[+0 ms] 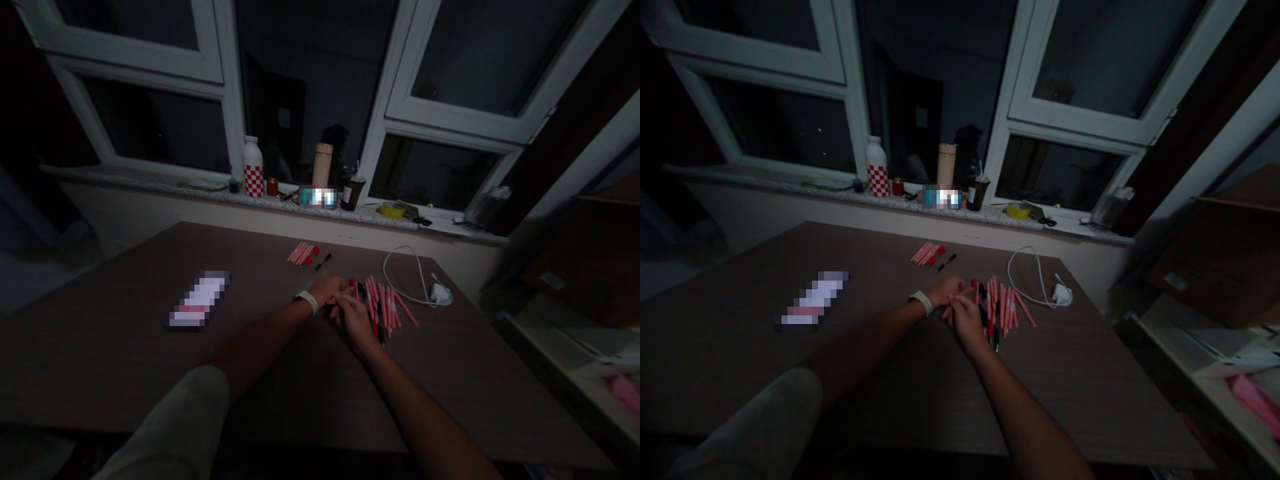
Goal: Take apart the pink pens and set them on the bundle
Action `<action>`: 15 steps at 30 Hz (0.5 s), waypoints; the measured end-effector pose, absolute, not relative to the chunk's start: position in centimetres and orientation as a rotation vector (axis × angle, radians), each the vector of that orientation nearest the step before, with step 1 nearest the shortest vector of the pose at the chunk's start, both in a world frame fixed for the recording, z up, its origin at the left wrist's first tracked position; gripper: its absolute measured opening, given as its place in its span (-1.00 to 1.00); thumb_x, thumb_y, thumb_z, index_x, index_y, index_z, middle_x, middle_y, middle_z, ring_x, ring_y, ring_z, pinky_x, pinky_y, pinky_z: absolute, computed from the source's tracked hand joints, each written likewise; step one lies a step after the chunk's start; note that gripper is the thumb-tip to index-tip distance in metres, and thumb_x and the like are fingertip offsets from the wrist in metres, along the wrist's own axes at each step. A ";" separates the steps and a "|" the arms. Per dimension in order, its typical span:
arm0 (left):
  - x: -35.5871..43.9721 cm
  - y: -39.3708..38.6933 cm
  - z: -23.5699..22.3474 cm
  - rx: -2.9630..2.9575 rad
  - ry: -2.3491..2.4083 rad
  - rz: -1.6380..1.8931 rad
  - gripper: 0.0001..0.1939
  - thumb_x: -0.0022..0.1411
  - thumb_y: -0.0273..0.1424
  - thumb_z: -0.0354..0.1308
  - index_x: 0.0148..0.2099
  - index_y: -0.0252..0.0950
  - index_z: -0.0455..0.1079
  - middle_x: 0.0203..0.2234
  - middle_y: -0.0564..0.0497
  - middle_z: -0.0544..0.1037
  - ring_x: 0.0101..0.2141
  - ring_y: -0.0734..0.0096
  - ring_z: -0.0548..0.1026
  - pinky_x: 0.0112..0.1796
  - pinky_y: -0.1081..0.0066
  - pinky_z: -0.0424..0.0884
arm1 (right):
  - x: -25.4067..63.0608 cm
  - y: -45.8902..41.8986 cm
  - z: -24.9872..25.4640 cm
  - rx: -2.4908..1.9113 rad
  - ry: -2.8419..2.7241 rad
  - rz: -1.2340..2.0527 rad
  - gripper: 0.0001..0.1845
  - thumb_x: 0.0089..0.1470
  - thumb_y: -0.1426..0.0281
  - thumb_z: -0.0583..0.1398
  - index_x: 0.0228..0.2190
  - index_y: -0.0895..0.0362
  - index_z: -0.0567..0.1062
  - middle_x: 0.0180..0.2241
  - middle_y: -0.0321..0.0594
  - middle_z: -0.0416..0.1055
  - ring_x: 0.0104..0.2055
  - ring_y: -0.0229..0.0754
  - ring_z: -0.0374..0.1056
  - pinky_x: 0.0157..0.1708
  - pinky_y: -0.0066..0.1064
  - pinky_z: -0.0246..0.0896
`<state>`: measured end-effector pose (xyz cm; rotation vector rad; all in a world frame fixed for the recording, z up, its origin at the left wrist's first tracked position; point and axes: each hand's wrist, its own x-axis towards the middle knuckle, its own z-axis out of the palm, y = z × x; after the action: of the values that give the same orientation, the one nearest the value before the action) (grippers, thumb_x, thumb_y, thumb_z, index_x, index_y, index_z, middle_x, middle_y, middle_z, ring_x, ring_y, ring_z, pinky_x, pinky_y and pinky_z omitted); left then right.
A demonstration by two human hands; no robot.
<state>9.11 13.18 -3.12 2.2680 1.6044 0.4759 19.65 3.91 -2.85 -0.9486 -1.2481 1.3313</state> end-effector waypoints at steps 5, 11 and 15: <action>10.7 13.8 -2.9 2.216 1.459 0.367 -0.67 0.20 -0.27 0.13 -0.53 -0.35 0.49 -0.60 -0.13 0.53 -0.44 0.25 0.52 -0.36 0.37 0.37 | 20.2 4.2 -2.5 -0.912 -1.210 1.221 -0.63 -0.01 0.07 0.20 -0.50 0.14 0.50 -0.71 -0.36 0.28 -0.69 -0.35 0.07 -0.65 -0.47 -0.11; 11.7 14.3 -2.9 2.048 1.536 0.305 -0.74 0.29 -0.27 0.11 -0.11 -0.36 0.43 -0.21 -0.10 0.51 -0.21 0.28 0.50 -0.18 0.27 0.44 | 20.3 4.5 -2.9 -0.908 -1.229 1.192 -0.65 0.01 0.10 0.20 -0.52 0.14 0.50 -0.70 -0.37 0.28 -0.68 -0.35 0.06 -0.63 -0.46 -0.12; 12.7 14.5 -3.3 1.961 1.597 0.536 -0.68 0.29 -0.29 0.11 0.05 -0.29 0.34 -0.02 -0.10 0.41 -0.08 0.23 0.44 -0.11 0.22 0.44 | 20.1 4.5 -3.1 -0.915 -1.229 1.217 -0.65 0.00 0.10 0.20 -0.51 0.14 0.50 -0.70 -0.37 0.28 -0.67 -0.34 0.06 -0.64 -0.46 -0.13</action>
<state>12.66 14.50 -3.30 1.9607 1.5973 0.5357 20.14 4.53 -3.08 -0.9151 -1.2287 1.2172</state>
